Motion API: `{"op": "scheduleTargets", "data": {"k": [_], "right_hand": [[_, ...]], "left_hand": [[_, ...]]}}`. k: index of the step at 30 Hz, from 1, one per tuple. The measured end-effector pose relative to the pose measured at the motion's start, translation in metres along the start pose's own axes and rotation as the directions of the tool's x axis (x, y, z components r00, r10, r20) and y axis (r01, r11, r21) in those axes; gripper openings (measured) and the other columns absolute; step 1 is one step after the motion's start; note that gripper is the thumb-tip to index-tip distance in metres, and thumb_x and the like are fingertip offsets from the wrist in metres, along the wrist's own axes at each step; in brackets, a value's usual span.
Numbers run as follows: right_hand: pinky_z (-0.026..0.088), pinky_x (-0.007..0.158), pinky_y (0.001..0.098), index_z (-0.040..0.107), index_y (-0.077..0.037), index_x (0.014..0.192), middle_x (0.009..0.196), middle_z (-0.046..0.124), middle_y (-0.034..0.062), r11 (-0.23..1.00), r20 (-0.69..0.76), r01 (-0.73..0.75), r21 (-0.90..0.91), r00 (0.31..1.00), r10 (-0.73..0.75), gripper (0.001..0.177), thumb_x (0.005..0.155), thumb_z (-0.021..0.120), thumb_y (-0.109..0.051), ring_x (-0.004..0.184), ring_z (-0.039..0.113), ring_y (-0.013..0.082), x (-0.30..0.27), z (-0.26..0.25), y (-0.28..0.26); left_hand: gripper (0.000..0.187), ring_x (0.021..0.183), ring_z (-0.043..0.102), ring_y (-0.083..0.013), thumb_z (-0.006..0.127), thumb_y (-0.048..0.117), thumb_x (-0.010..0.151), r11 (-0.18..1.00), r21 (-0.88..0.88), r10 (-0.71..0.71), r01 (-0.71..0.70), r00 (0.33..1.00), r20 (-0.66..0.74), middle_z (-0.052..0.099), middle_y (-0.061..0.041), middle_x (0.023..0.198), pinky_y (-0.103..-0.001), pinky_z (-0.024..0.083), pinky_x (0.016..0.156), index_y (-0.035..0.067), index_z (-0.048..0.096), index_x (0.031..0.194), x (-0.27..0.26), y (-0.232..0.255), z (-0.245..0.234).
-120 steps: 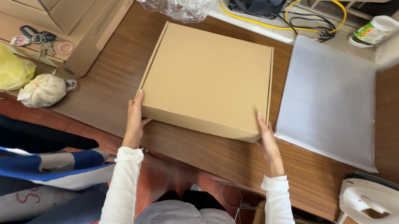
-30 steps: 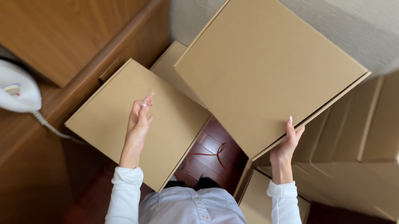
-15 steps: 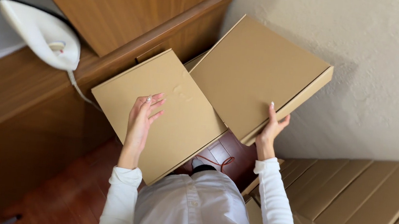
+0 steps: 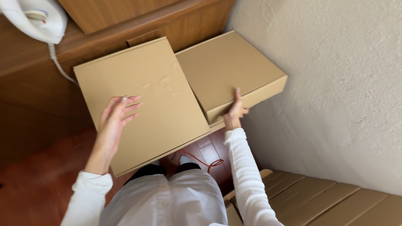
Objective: The person removes a shirt from a hanger on a rack, inserts it into a protective plastic bag, and then places the bagged shirt into a cardboard box.
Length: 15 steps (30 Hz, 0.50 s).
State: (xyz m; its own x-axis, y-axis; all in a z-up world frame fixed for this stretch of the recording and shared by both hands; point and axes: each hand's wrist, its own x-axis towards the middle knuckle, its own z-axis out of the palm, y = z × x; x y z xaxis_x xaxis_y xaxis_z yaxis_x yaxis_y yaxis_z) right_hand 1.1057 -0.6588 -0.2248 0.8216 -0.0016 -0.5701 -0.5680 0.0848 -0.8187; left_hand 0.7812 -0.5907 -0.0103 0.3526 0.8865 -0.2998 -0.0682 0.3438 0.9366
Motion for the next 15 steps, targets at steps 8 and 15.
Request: {"op": "scheduleTargets", "data": {"k": [8, 15], "right_hand": [[0.008, 0.108, 0.0467, 0.004, -0.003, 0.138, 0.143, 0.006, 0.0211, 0.955, 0.385, -0.282, -0.088, 0.875, 0.294, 0.104, 0.069, 0.066, -0.05, 0.134, 0.007, 0.0352, -0.096, -0.002, -0.087], [0.029, 0.099, 0.0513, 0.009, -0.002, 0.136, 0.138, 0.011, 0.0217, 0.876, 0.488, -0.421, -0.234, 0.729, 0.481, 0.075, 0.084, 0.059, -0.024, 0.128, 0.015, 0.0422, 0.019, -0.028, -0.009]], "left_hand": [[0.019, 0.106, 0.053, -0.027, 0.043, 0.026, 0.092, 0.999, 0.033, -0.019, 0.02, 0.999, -0.04, 0.055, -0.012, 0.112, -0.042, 0.041, 0.086, 0.007, 0.046, 0.096, -0.011, -0.003, 0.02], [0.02, 0.104, 0.054, -0.0253, 0.043, 0.026, 0.091, 0.998, 0.048, -0.046, 0.045, 0.999, 0.016, 0.056, -0.01, 0.109, -0.039, 0.041, 0.085, 0.007, 0.047, 0.095, -0.01, -0.009, 0.047]]}}
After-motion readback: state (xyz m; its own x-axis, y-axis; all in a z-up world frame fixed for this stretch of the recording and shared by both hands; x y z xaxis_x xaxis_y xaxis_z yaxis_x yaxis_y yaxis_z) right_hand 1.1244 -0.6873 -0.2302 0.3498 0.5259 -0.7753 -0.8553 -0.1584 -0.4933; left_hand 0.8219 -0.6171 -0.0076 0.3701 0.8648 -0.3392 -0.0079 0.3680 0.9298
